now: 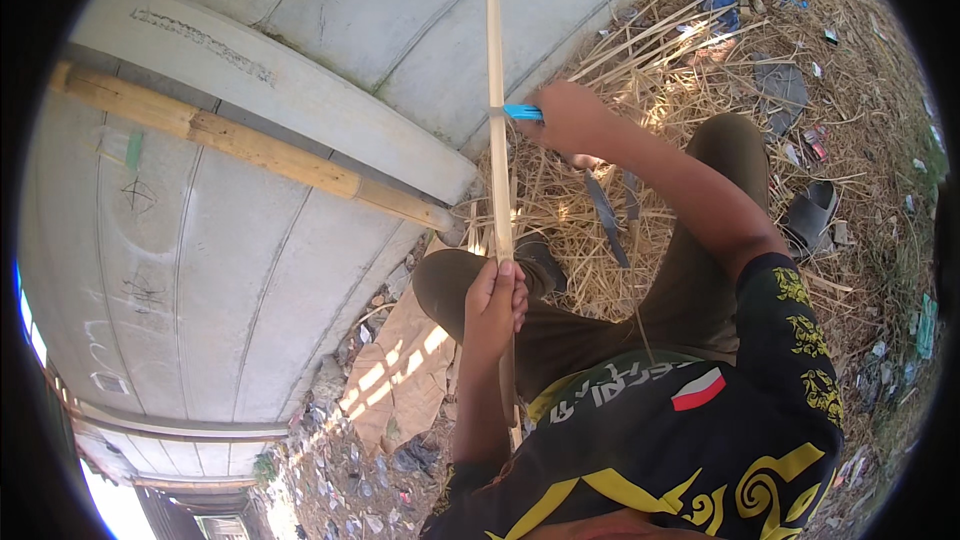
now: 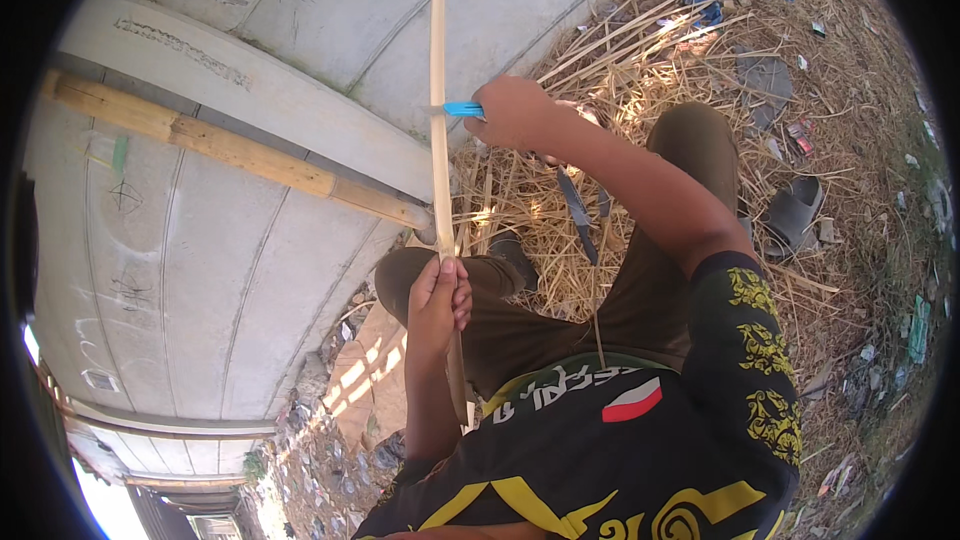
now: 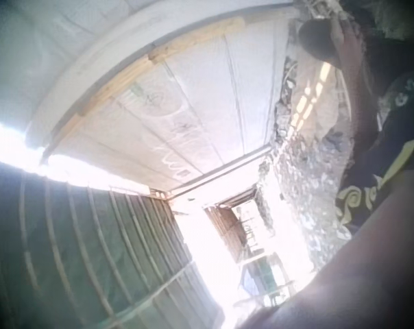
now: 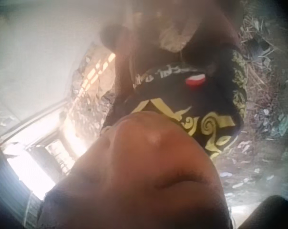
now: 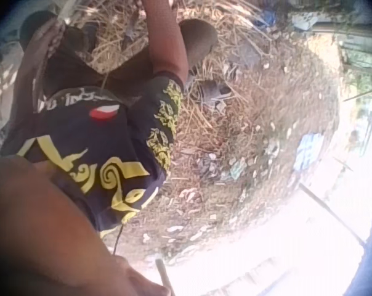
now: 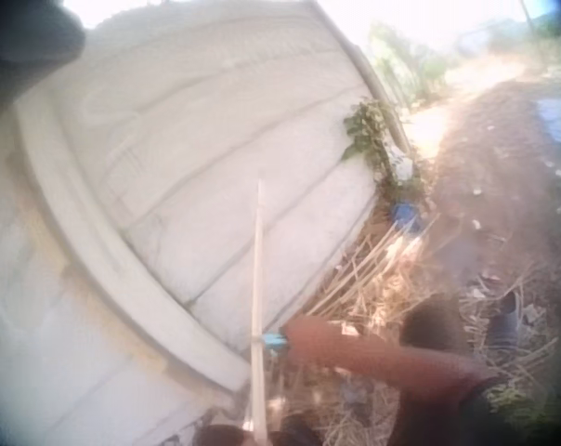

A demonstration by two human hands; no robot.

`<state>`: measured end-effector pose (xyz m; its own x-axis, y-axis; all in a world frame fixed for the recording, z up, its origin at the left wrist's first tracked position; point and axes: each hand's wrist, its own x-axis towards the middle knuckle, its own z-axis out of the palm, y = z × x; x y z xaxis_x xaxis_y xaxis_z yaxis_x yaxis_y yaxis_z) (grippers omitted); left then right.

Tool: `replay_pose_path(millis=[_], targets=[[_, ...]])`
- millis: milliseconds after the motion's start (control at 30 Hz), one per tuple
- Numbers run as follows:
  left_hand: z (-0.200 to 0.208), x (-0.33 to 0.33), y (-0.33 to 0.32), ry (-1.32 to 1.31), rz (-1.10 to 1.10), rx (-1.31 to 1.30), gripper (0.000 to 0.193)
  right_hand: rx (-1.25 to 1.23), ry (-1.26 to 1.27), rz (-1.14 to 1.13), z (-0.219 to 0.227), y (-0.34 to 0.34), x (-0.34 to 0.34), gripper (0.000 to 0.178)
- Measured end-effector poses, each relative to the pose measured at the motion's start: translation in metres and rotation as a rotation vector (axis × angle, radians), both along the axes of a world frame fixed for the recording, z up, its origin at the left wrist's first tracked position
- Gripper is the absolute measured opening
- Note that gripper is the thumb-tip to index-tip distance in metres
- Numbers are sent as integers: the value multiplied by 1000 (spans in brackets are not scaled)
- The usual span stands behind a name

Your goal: The person sits on the ground and uses a knife to split a long bamboo stick into thin strips. They hold the bamboo with one hand and use the knife to carefully shave and separate the material into smaller pieces.

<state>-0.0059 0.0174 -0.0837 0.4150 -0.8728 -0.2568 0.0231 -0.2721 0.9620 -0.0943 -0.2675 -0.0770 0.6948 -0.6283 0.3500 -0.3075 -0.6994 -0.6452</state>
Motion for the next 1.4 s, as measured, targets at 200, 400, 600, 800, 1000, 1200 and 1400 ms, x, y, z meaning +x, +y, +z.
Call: replay_pose_path(millis=[200,400,600,800,1000,1200,1400], targets=[[30,-1,-74,329,-13,-194,33,-264,-13,-89,-2,16,5,18],[37,-6,-82,377,-185,-138,35,-223,27,-334,27,-18,-15,16],[28,-10,-83,463,-227,-145,36,-282,-56,-417,20,-24,-14,15],[32,-7,-67,471,-263,-67,36,-400,-209,-354,15,-39,-29,11],[15,-20,-22,519,-348,51,36,-28,-93,-701,36,-90,-57,21],[-2,-23,33,571,-368,92,37,15,-66,-770,26,-103,-67,23],[-11,-20,104,460,-279,217,32,78,-114,-729,33,-106,-84,26]])
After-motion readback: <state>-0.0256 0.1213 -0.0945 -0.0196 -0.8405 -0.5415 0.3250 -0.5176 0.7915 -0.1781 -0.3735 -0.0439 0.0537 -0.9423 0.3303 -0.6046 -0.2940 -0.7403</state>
